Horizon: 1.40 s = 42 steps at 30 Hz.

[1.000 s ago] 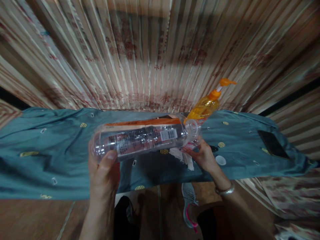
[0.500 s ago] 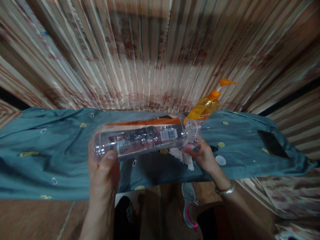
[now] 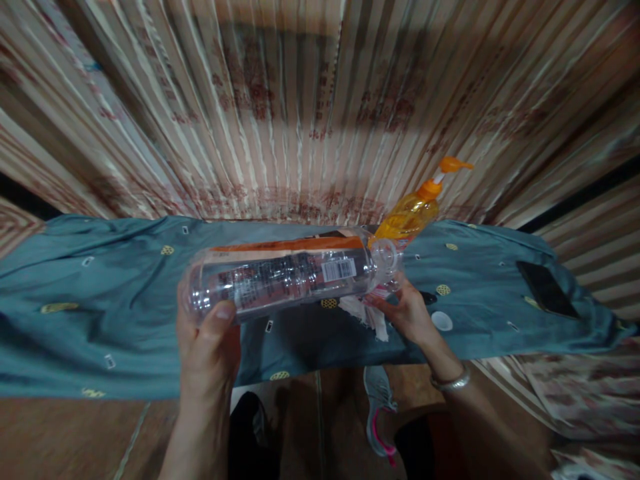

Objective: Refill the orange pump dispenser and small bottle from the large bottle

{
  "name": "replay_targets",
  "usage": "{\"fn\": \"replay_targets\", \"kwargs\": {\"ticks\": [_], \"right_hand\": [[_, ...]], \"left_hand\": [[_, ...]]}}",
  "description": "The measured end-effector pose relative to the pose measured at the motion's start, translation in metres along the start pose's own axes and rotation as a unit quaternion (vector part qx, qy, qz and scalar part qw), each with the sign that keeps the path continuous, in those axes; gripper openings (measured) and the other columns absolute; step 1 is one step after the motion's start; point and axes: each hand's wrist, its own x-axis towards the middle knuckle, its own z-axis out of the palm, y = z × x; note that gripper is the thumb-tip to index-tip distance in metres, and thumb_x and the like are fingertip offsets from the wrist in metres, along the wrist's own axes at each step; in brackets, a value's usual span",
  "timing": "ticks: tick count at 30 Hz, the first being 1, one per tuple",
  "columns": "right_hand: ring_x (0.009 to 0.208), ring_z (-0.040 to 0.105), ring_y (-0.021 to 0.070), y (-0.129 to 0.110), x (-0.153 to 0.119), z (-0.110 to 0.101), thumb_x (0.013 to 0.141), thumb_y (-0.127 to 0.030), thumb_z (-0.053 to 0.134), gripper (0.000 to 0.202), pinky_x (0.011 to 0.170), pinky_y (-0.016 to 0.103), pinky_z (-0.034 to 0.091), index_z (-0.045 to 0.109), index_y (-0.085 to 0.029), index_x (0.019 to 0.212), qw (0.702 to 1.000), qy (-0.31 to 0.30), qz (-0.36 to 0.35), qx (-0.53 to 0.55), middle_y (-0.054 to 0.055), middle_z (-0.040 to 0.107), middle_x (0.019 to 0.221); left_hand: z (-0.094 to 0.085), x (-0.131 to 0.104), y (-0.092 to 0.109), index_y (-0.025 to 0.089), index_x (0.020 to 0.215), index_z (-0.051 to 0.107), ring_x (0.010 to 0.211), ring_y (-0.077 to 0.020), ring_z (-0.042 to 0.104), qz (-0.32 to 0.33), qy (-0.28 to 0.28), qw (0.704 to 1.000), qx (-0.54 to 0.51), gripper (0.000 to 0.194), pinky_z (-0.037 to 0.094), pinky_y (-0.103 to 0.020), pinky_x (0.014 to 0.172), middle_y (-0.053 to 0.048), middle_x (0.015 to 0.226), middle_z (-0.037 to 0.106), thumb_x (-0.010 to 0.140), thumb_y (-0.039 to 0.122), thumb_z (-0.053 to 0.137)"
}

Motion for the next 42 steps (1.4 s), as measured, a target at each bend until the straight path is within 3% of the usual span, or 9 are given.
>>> {"fn": "replay_targets", "kwargs": {"ticks": [7, 12, 21, 31, 42], "right_hand": [[0.119, 0.086, 0.0434, -0.004, 0.0, -0.001, 0.083, -0.071, 0.094, 0.065, 0.113, 0.065, 0.067, 0.077, -0.028, 0.129, 1.0, -0.008, 0.002, -0.005, 0.014, 0.09, 0.127], [0.12, 0.086, 0.043, -0.005, 0.001, 0.0, 0.083, -0.071, 0.093, 0.061, 0.113, 0.065, 0.068, 0.077, -0.029, 0.125, 1.0, -0.005, 0.001, -0.015, 0.014, 0.09, 0.127], [0.121, 0.086, 0.0434, -0.004, 0.001, 0.0, 0.084, -0.071, 0.093, 0.06, 0.114, 0.065, 0.067, 0.077, -0.029, 0.125, 1.0, -0.002, -0.008, -0.014, 0.014, 0.09, 0.127], [0.125, 0.085, 0.0429, -0.005, 0.0, -0.001, 0.085, -0.067, 0.094, 0.061, 0.119, 0.066, 0.065, 0.077, -0.029, 0.129, 1.0, -0.01, -0.004, -0.001, 0.014, 0.089, 0.132], [0.121, 0.086, 0.0421, 0.001, 0.0, 0.001, 0.085, -0.073, 0.094, 0.067, 0.115, 0.063, 0.067, 0.078, -0.028, 0.13, 1.0, -0.004, -0.014, -0.009, 0.014, 0.089, 0.129]], "left_hand": [[0.003, -0.001, 0.001, 0.037, 0.123, 0.082, 0.134, -0.0477, 0.075, 0.0, 0.014, 1.0, -0.019, 0.069, 0.069, -0.064, 0.105, -0.011, 0.132, 0.083, 0.063, 0.065, 0.102], [0.0, 0.0, 0.0, 0.038, 0.123, 0.083, 0.135, -0.0476, 0.074, 0.005, -0.009, 1.0, -0.004, 0.066, 0.07, -0.064, 0.102, -0.011, 0.134, 0.083, 0.068, 0.069, 0.1], [0.001, 0.001, 0.0, 0.039, 0.124, 0.084, 0.135, -0.0467, 0.075, 0.005, 0.002, 1.0, -0.004, 0.071, 0.067, -0.067, 0.114, -0.009, 0.138, 0.084, 0.063, 0.071, 0.102], [-0.002, 0.0, 0.0, 0.037, 0.116, 0.084, 0.142, -0.0498, 0.072, -0.002, -0.003, 1.0, -0.019, 0.065, 0.065, -0.068, 0.116, -0.01, 0.141, 0.082, 0.063, 0.068, 0.105], [-0.006, 0.003, -0.016, 0.037, 0.121, 0.085, 0.129, -0.0437, 0.078, 0.04, -0.012, 0.998, -0.056, 0.059, 0.072, -0.058, 0.101, -0.009, 0.131, 0.085, 0.069, 0.059, 0.102]]}}
